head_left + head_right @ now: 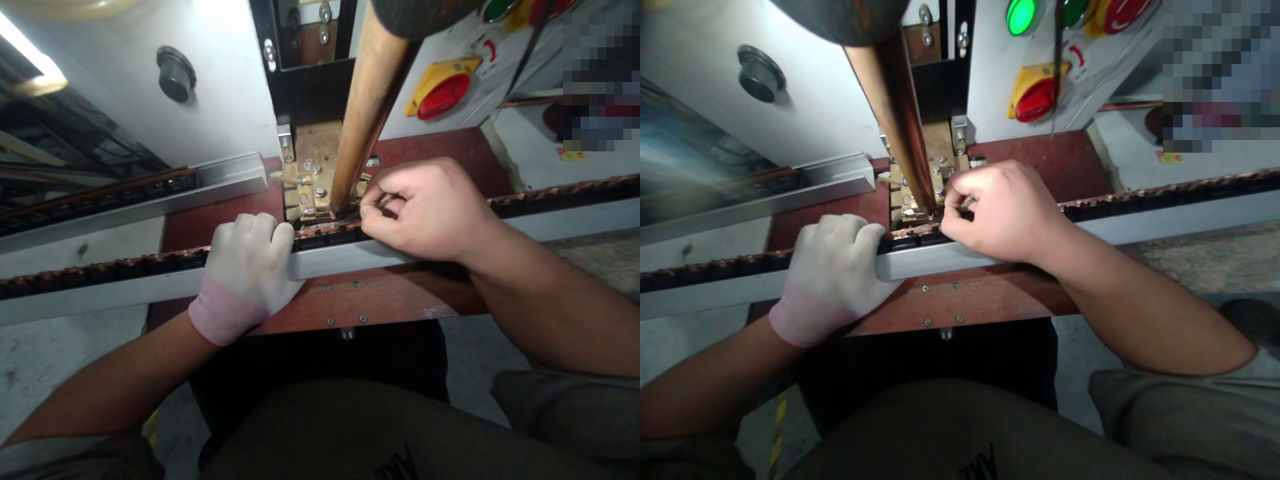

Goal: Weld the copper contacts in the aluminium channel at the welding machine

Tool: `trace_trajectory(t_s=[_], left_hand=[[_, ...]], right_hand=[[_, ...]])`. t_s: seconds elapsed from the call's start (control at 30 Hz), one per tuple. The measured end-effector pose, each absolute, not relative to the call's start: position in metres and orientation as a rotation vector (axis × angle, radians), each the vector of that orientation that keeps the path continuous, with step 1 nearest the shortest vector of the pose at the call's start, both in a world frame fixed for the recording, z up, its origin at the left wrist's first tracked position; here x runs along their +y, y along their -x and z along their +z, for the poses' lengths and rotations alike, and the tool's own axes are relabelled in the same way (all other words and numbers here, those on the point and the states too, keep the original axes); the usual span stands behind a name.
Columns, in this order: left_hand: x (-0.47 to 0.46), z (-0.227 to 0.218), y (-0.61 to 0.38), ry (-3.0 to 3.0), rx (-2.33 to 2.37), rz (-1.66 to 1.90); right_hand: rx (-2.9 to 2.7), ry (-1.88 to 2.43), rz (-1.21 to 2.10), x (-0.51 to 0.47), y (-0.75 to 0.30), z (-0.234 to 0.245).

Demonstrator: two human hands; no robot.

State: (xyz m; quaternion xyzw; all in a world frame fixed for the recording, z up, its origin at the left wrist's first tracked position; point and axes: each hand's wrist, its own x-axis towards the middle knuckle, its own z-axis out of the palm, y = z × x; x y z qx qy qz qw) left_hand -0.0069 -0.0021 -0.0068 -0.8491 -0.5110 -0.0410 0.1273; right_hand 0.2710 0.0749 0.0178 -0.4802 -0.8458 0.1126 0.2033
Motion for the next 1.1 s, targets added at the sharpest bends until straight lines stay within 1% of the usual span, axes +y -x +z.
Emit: trace_trajectory(t_s=[0.27,0.53,0.87,1.1], left_hand=[[0.002,-0.004,0.010,2.512,-1.486,-0.097],[0.001,-0.001,0.008,2.540,-1.529,-0.073],[0.001,-0.002,0.007,2.512,-1.482,-0.053],[-0.001,-0.003,0.007,2.522,-1.526,-0.076]], right_hand=[[-2.384,1.341,0.159,0.082,-0.272,0.004],[-2.413,1.345,0.104,0.080,-0.270,0.003],[-2.397,1.292,0.209,0.080,-0.270,0.004],[-2.427,1.312,0.393,0.076,-0.265,0.015]])
